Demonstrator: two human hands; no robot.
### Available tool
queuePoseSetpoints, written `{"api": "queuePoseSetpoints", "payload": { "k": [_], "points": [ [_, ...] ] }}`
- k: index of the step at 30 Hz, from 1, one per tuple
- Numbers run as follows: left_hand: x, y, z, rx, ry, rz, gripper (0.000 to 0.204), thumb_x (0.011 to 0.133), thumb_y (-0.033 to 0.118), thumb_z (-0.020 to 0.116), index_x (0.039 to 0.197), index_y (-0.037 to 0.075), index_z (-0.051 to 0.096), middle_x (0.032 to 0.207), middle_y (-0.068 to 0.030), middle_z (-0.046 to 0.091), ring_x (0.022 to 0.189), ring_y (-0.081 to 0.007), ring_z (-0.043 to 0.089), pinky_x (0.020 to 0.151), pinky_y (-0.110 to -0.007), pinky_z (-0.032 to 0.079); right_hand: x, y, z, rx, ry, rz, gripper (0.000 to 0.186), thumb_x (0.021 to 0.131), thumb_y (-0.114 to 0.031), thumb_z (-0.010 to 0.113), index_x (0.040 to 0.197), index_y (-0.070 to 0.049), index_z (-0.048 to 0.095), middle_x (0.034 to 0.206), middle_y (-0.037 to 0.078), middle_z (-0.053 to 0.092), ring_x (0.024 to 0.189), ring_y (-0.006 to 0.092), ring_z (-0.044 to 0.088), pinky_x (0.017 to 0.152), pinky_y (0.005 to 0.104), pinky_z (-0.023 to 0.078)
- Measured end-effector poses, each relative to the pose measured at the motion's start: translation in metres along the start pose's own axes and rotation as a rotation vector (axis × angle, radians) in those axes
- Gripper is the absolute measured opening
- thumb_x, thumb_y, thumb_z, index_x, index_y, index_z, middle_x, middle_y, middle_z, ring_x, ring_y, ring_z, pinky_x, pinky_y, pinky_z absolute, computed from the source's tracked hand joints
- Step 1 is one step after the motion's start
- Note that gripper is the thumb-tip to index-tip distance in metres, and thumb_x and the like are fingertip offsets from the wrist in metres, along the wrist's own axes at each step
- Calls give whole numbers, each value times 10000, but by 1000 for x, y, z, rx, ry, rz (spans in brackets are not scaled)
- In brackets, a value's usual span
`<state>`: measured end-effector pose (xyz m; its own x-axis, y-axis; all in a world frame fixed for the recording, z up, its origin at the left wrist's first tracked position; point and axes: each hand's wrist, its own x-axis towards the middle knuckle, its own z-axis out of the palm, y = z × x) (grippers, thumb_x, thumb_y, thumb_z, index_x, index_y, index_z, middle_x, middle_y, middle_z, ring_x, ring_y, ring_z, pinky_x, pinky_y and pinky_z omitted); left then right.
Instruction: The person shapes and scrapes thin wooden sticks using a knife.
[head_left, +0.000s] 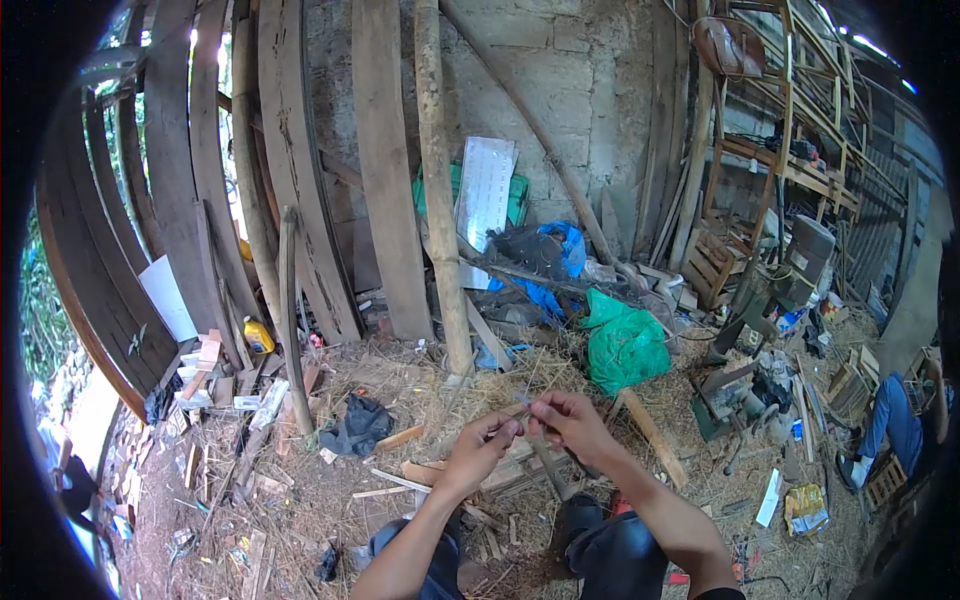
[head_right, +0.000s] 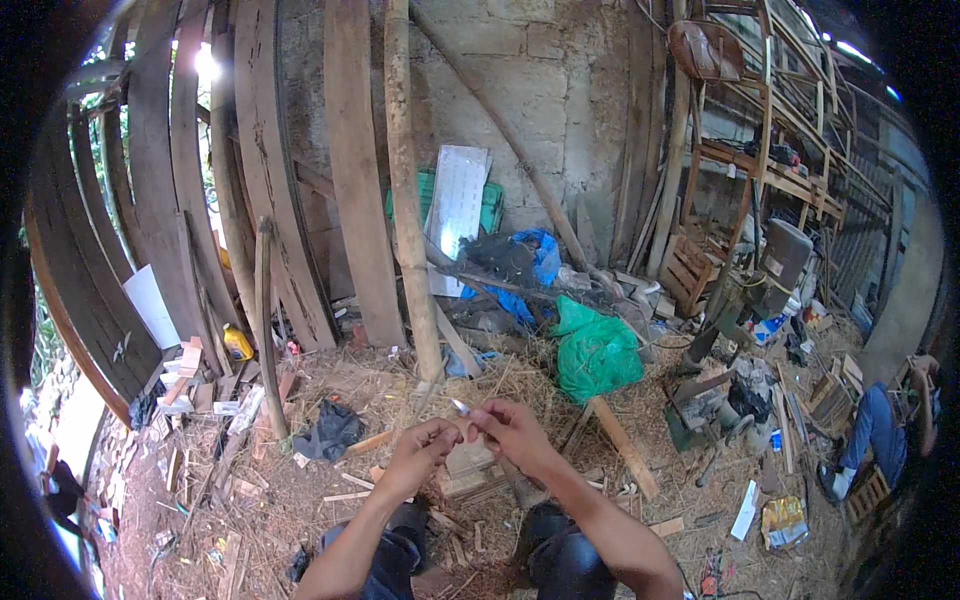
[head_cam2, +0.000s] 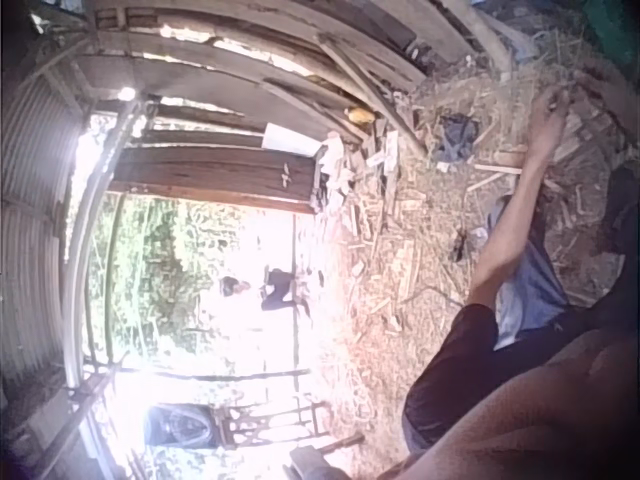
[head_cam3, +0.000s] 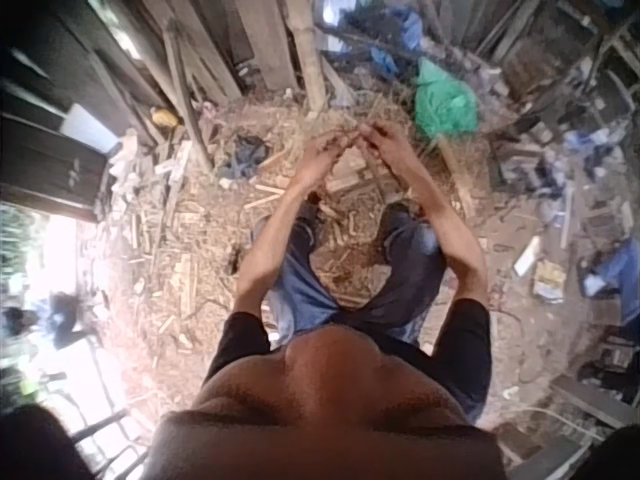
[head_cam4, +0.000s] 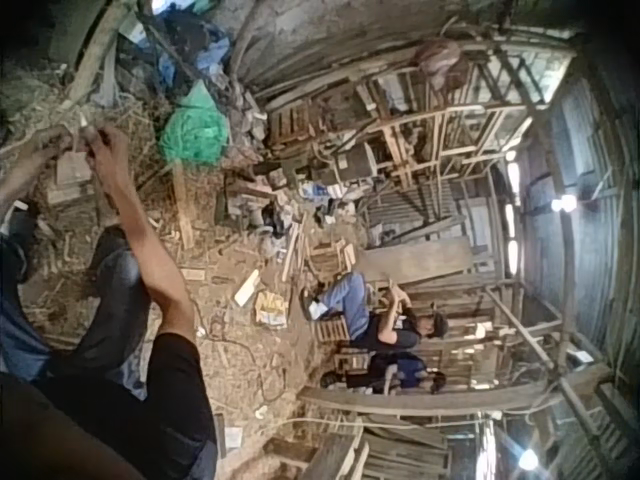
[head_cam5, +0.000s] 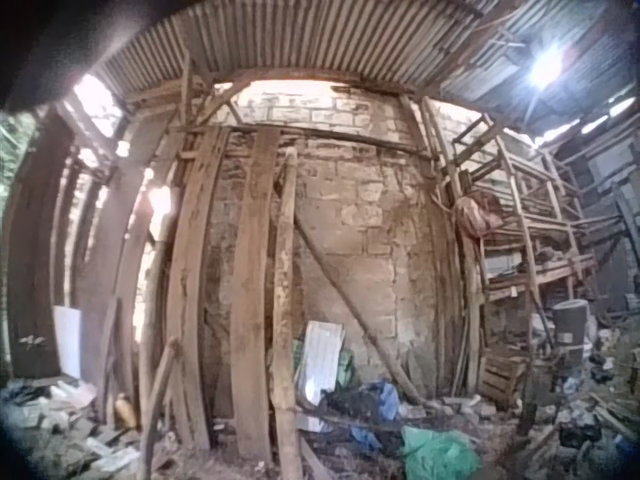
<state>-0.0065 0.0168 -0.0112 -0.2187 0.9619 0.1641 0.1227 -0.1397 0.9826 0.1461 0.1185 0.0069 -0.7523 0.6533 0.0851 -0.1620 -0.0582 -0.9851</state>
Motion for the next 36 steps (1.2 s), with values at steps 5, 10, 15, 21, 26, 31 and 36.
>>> {"api": "queuePoseSetpoints", "payload": {
  "k": [5, 10, 15, 21, 26, 31, 36],
  "points": [
    [-2, 1, -2, -298, -102, -206, 174, 919, 216, 548, 869, 53, 583, 680, 56, 465, 557, -30, 353, 522, -189, 308, 3, -7, -19, 131, 98, -44, 195, 924, -201, 538, 944, -10, 568, 682, -8, 538, 492, 31, 377, 437, 185, 289],
    [-6, 1, -2, -25, -14, 18, 190, 922, 211, 541, 876, 34, 594, 698, 39, 503, 586, -39, 404, 523, -203, 329, 0, -2, -11, 85, 76, 40, 200, 922, -206, 542, 927, -8, 570, 684, -5, 544, 488, 37, 379, 433, 188, 277],
    [-7, -1, -2, 127, -20, 120, 189, 918, 197, 541, 884, 21, 603, 721, 19, 541, 627, -52, 455, 558, -212, 367, 3, -9, -28, 200, 165, 45, 195, 917, -205, 551, 911, -13, 582, 667, -31, 535, 478, 34, 362, 431, 199, 264],
    [-5, 1, -1, 250, -17, 81, 170, 902, 182, 551, 924, 26, 615, 769, -57, 627, 712, -111, 559, 663, -264, 436, 7, -12, -43, 198, 219, 57, 216, 907, -218, 569, 938, -5, 583, 655, -29, 525, 472, 39, 354, 430, 203, 255],
    [3, -3, 4, 236, -2, 70, 177, 898, 192, 558, 908, 25, 616, 742, -45, 615, 699, -109, 551, 667, -261, 437, 9, -9, -48, 226, 272, 37, 211, 904, -215, 573, 929, -6, 590, 664, -22, 540, 472, 44, 360, 425, 212, 257],
    [3, -6, 2, 215, -34, 106, 167, 898, 182, 555, 898, 28, 618, 744, -41, 610, 713, -111, 546, 664, -271, 434, 17, -7, -52, 189, 334, 50, 209, 899, -243, 579, 883, -36, 595, 645, -22, 530, 455, 47, 350, 413, 213, 254],
    [-10, -9, -22, 129, 8, 88, 151, 899, 159, 547, 889, 24, 614, 748, -45, 609, 694, -111, 534, 646, -278, 429, 5, -1, -121, 235, 702, -314, 216, 886, -316, 583, 794, -122, 574, 649, -36, 491, 445, 55, 333, 400, 216, 255]
  ]
}}
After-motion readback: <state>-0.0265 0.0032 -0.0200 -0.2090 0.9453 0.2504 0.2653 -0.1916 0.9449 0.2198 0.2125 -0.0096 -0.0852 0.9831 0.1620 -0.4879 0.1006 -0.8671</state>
